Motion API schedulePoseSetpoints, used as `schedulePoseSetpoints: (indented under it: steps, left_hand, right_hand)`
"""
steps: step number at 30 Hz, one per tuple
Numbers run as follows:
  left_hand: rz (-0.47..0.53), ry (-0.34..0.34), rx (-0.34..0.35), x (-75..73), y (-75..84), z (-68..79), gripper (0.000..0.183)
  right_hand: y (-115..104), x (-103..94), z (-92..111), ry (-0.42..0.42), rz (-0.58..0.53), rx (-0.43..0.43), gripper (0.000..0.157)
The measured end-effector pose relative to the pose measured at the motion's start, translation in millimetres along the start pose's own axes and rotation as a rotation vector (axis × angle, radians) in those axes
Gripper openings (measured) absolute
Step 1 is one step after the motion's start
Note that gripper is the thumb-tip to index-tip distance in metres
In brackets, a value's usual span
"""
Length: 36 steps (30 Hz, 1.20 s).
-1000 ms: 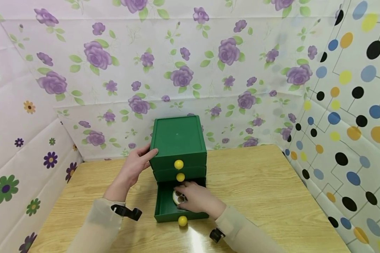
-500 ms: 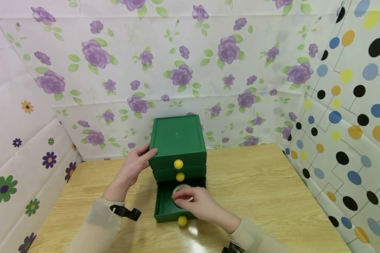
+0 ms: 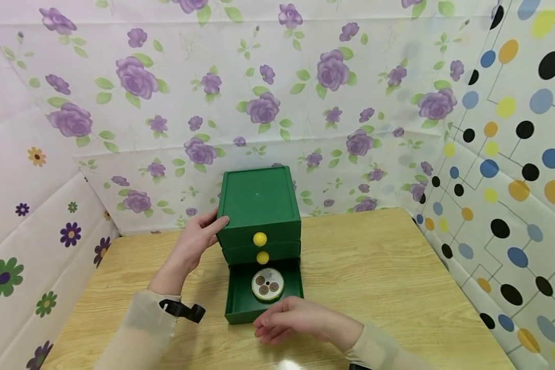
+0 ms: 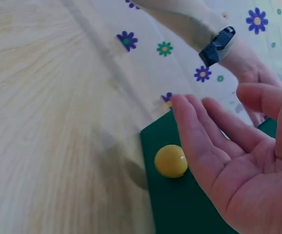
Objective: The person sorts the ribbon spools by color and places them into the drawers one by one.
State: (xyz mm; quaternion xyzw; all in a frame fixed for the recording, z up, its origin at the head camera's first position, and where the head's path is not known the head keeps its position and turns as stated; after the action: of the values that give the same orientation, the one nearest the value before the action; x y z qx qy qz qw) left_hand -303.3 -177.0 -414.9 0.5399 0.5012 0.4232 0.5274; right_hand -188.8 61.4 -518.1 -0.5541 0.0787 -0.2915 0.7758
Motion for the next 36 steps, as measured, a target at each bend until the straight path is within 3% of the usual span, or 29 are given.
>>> schedulePoseSetpoints:
  steps: [7,15,22,30,36]
  left_hand:
    - [-0.005,0.008,-0.003,-0.7,-0.8,0.5,0.074]
    - [0.005,0.009,0.005,-0.1,0.8,0.4,0.073]
    - [-0.004,0.014,-0.002,-0.2,0.5,0.7,0.072]
    - [-0.004,0.021,0.007,-1.0,0.3,-0.4,0.071]
    - [-0.007,0.021,-0.003,-1.3,-0.1,0.9,0.071]
  right_hand:
    - [29.9,10.3,0.0,-0.069,-0.076,0.106,0.045]
    - [53.6,4.8,-4.4,0.001,-0.182,0.203,0.044]
    - [57.5,0.0,-6.3,0.046,-0.257,0.204,0.048]
    - [61.3,-5.5,-12.0,0.156,-0.342,0.169,0.045]
    - [62.4,-6.3,-15.1,0.171,-0.351,0.159,0.042]
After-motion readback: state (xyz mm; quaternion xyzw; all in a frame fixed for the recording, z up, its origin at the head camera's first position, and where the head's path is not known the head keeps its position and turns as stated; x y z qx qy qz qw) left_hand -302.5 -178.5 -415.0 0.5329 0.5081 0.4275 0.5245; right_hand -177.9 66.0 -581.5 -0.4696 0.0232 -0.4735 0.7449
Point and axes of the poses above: each hand's wrist, its own z-axis away from the middle knuckle, its own x-axis out of the palm, y = z × x, the point moved 6 cm from there along -z, towards the middle knuckle, and after that the axes turned 7 degrees about x, right-handed, at the moved point
